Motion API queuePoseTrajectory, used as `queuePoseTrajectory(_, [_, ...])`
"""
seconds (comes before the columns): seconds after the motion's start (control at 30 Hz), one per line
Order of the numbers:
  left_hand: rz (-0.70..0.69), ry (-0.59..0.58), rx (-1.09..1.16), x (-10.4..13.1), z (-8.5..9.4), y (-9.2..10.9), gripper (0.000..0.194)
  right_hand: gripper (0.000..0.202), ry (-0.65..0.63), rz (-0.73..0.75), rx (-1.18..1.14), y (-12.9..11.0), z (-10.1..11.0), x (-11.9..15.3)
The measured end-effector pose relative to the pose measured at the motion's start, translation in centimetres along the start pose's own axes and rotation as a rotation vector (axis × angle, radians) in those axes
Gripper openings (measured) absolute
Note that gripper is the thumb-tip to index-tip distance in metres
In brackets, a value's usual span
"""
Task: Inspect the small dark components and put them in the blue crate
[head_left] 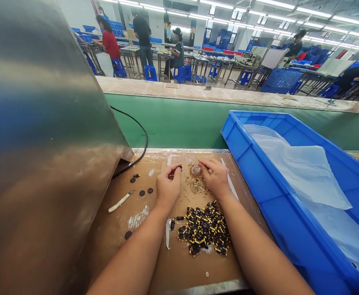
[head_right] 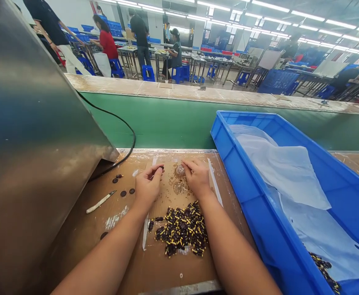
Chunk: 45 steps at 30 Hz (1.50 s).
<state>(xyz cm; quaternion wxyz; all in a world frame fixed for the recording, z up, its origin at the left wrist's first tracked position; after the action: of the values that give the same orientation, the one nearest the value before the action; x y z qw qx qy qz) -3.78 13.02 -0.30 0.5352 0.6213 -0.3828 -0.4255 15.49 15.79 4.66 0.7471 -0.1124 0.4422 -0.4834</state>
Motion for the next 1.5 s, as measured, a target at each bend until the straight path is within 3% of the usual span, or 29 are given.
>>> queuePoseTrajectory(0.23, [0.026,0.016,0.022,0.3,0.2,0.1,0.030,0.028,0.003,0.048,0.112,-0.3,-0.2,0.1])
queuePoseTrajectory(0.4, [0.050,-0.009,0.056,0.8,0.1,-0.1,0.034,0.026,0.073,-0.005,0.098,-0.1,1.4,0.1])
queuePoseTrajectory(0.53, [0.127,-0.014,0.192,1.5,0.1,-0.9,0.037,0.025,0.144,-0.213,-0.182,0.5,2.9,1.3])
queuePoseTrajectory(0.63, [0.170,-0.024,0.240,2.2,0.2,-0.7,0.040,0.028,0.039,-0.387,-0.604,0.0,1.4,2.7])
queuePoseTrajectory(0.73, [0.118,-0.067,0.121,2.8,0.2,0.9,0.039,0.025,-0.104,-0.410,-0.868,-2.3,-0.2,3.6])
queuePoseTrajectory(0.93, [-0.190,-0.090,-0.114,3.7,0.0,4.6,0.024,0.026,-0.171,-0.347,-0.818,-4.3,-0.6,3.7])
queuePoseTrajectory(1.03, [-0.281,-0.133,-0.165,3.8,-0.2,5.2,0.024,0.028,-0.169,-0.362,-0.821,-3.9,-0.7,3.7])
queuePoseTrajectory(1.17, [-0.368,-0.131,-0.191,3.8,0.3,5.5,0.016,0.026,-0.181,-0.444,-1.018,-3.1,-1.4,4.2])
queuePoseTrajectory(1.4, [-0.335,-0.222,-0.132,3.6,0.5,5.6,0.009,0.028,-0.200,-0.562,-1.199,-2.8,-1.8,4.4])
queuePoseTrajectory(1.5, [-0.181,-0.200,0.056,3.1,0.7,4.8,0.015,0.029,-0.233,-0.597,-1.266,-3.3,-1.9,4.5])
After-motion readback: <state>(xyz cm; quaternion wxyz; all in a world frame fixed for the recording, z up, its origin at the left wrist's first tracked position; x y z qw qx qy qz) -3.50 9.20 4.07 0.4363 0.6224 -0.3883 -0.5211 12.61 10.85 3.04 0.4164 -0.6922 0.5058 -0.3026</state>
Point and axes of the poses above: each hand's wrist, its own x-axis away from the middle knuckle, its own z-axis out of the back of the hand, y = z × x, the point moved 9 cm from there along -x, towards the middle knuckle, and after that the axes turned 2 degrees about x, right-handed, at the moved point
